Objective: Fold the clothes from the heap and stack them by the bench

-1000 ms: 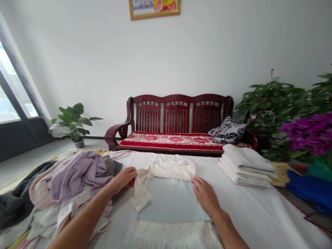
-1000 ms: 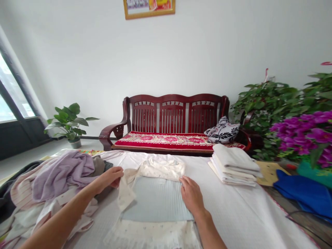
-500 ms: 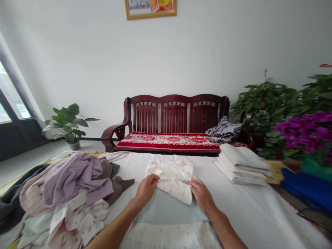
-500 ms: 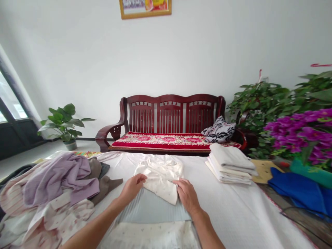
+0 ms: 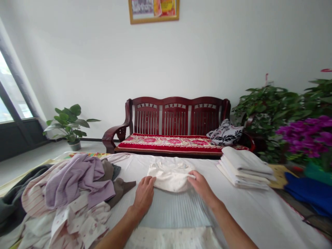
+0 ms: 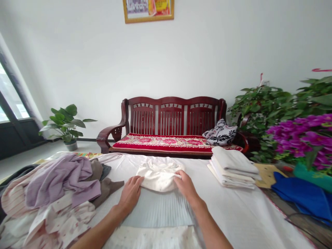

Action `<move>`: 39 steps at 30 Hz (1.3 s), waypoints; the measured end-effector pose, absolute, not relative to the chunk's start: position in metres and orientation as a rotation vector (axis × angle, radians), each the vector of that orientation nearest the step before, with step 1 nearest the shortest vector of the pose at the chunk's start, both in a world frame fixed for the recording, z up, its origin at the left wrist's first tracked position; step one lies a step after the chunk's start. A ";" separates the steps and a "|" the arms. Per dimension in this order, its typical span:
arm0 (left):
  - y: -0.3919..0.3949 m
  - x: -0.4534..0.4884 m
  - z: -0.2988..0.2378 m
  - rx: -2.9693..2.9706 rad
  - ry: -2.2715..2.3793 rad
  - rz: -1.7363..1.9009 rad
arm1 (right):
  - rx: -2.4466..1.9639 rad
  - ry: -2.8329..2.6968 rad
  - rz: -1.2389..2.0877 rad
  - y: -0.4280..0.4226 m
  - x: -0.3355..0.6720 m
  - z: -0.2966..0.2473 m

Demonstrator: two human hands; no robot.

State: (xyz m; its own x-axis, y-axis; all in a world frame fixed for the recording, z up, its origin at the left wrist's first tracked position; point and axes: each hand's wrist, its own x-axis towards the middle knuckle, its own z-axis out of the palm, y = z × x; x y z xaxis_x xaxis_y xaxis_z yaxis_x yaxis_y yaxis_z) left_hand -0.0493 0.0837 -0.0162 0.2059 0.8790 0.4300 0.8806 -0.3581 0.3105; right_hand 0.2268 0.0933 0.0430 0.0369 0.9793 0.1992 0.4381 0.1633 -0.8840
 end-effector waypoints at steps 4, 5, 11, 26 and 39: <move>0.088 -0.054 -0.019 -2.489 -1.810 -1.126 | -0.969 -1.393 1.152 0.091 0.201 0.099; 0.092 -0.056 -0.019 -2.466 -1.865 -1.257 | -0.939 -1.428 1.171 0.089 0.196 0.108; 0.137 -0.073 -0.001 -2.261 -2.199 -1.316 | -1.041 -1.511 1.241 0.076 0.200 0.103; 0.217 -0.075 0.015 -2.438 -2.077 -0.629 | -1.151 -1.545 1.223 0.078 0.244 0.065; 0.223 -0.080 0.008 -2.127 -2.356 -0.594 | -1.791 -1.564 0.473 0.162 0.276 -0.002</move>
State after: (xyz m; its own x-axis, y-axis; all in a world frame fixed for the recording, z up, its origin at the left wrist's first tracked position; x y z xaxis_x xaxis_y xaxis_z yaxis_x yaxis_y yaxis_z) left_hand -0.0797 0.2230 0.0081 -0.1302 0.9754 0.1777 0.9430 0.0664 0.3260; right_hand 0.2762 0.1618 -0.0016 0.2031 0.9641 0.1710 0.7077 -0.0238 -0.7061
